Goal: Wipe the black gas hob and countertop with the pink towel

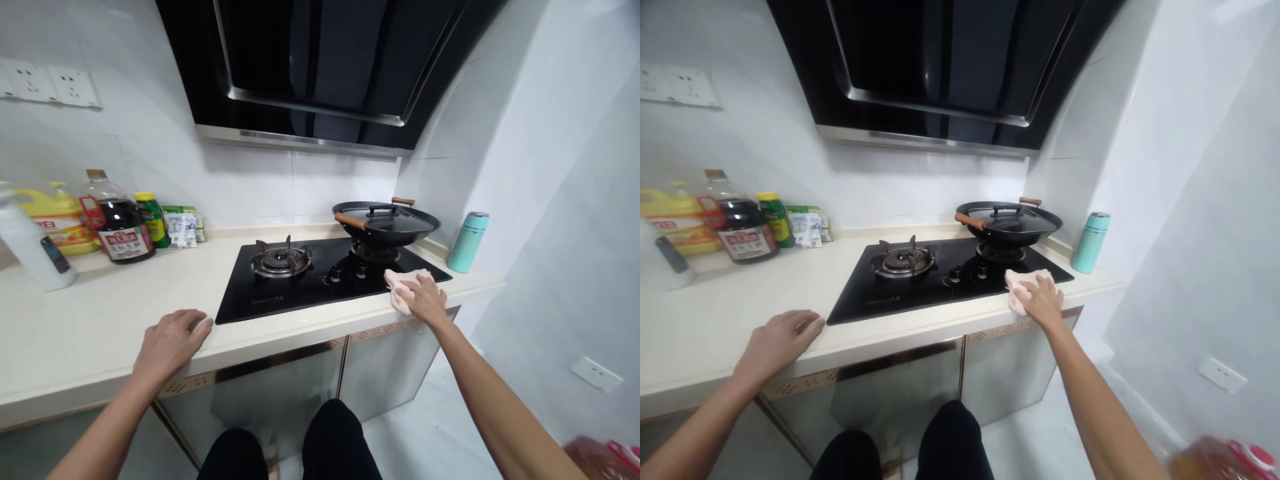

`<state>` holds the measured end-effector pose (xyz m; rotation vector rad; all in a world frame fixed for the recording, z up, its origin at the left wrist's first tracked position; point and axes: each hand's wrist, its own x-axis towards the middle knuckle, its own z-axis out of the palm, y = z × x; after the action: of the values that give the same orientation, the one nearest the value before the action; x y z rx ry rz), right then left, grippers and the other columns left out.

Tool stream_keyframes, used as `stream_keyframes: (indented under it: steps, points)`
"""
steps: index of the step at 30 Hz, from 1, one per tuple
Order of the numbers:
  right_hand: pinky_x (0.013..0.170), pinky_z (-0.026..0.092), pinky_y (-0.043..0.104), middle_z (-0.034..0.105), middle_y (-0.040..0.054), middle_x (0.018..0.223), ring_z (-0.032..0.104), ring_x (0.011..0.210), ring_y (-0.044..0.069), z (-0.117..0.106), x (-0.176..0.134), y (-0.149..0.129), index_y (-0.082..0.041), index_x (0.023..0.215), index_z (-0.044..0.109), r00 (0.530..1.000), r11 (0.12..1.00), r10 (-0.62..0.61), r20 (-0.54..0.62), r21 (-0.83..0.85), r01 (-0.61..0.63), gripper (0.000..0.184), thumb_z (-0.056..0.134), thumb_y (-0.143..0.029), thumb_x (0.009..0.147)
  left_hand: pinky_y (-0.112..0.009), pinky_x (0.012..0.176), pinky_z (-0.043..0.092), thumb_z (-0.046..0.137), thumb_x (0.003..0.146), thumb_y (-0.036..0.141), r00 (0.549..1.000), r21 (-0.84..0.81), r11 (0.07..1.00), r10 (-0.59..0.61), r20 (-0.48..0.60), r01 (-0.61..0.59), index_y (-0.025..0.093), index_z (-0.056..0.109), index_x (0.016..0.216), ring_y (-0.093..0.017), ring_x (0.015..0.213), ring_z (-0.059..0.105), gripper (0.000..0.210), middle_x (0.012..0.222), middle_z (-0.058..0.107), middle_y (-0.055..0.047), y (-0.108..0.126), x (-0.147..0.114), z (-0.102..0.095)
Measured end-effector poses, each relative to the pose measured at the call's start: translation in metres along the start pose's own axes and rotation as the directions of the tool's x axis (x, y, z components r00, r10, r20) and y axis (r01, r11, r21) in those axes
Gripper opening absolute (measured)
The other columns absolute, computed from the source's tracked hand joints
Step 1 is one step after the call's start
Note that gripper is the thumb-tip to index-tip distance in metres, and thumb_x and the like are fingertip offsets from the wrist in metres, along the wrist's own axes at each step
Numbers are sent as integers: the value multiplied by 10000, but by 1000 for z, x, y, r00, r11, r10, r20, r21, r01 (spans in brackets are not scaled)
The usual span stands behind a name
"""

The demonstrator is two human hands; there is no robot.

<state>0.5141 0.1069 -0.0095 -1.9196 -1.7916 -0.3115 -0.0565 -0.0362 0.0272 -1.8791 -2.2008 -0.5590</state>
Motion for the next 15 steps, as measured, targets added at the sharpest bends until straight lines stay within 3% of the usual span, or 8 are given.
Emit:
stream_keyframes:
  steps: [3, 6, 9, 15]
  points:
    - [1077, 381, 428, 597, 110, 1376, 474, 1305, 299, -6, 6, 18, -272, 1272, 735, 1000, 1000, 16, -20, -1, -16, 400, 488, -460, 1022, -404, 892, 494, 419, 946, 466, 999, -7, 1000, 5, -35, -5, 206, 793, 1003, -339, 1111, 677, 459, 1199, 771, -113, 2, -1, -2]
    - [1066, 375, 428, 617, 130, 1324, 507, 1236, 297, -5, -9, -4, -226, 1299, 720, 999, 1000, -14, -51, 12, 15, 441, 425, -438, 1048, -383, 890, 494, 418, 955, 458, 997, -8, 1000, -5, -71, 5, 186, 787, 964, -327, 1073, 693, 458, 1144, 785, -124, 4, 0, -3]
    - [1108, 344, 447, 580, 90, 1387, 470, 1273, 287, 1, -43, -56, -279, 1382, 663, 988, 987, -148, -39, 50, 150, 435, 421, -436, 1057, -371, 910, 496, 408, 970, 446, 997, -10, 1000, 4, -75, -5, 159, 777, 967, -315, 1070, 693, 468, 1113, 786, -135, 8, -1, -6]
    - [1213, 168, 670, 308, 125, 1622, 154, 1513, 419, 8, -123, -174, -308, 1571, 439, 895, 864, -439, -74, 237, 444, 646, 623, -461, 972, -378, 899, 524, 405, 987, 423, 999, -19, 1000, 11, -46, -12, 161, 765, 990, -310, 1064, 686, 445, 1109, 770, -94, 10, -3, -12]
